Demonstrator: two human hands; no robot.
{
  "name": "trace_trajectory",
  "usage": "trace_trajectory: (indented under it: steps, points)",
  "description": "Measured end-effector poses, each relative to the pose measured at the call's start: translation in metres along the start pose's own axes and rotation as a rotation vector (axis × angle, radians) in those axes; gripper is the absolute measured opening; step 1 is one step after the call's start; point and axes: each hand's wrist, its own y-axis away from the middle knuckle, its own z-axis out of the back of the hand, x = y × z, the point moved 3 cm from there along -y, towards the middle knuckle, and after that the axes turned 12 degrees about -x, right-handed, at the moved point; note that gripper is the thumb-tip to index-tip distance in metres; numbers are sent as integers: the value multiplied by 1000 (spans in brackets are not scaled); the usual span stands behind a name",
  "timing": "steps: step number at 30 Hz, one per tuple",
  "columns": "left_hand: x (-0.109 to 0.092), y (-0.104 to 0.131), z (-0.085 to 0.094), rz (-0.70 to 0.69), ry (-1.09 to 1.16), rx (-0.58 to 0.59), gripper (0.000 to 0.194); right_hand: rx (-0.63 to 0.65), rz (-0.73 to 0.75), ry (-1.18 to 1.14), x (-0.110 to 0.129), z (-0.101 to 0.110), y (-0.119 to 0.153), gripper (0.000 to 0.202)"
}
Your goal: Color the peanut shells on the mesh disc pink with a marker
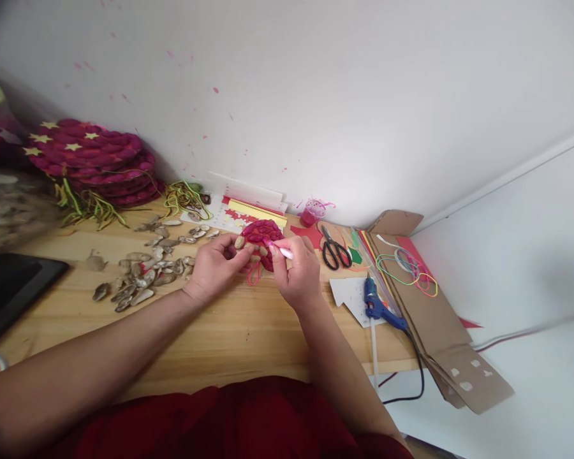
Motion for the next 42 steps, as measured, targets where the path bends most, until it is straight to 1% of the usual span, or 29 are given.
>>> trace_trajectory:
  steps: [8, 14, 19, 25, 30, 34, 38, 42]
  points:
    - [-3, 0, 0, 5, -14, 7, 26, -40, -12, -30, -1, 1, 1, 6]
    - [-2, -1, 1, 21, -16, 0, 26, -17, 34, -18, 0, 1, 0, 6]
    - [-3, -1, 1, 27, -19, 2, 26, -27, 29, -31, 0, 2, 0, 4]
    - [-1, 0, 0, 23, -8, 8, 27, -14, 44, -17, 1, 3, -1, 6]
    - [1, -1, 1, 49, -9, -8, 27, -8, 55, -11, 0, 3, -1, 6]
    - [3, -2, 1, 77, -10, -15, 29, 22, 72, -13, -1, 3, -1, 6]
    - [1, -2, 1, 61, -45, -28, 28, 41, 59, -12, -2, 3, -2, 9]
    - [0, -1, 1, 58, -44, -10, 28, 34, 56, -31, -2, 4, -2, 7]
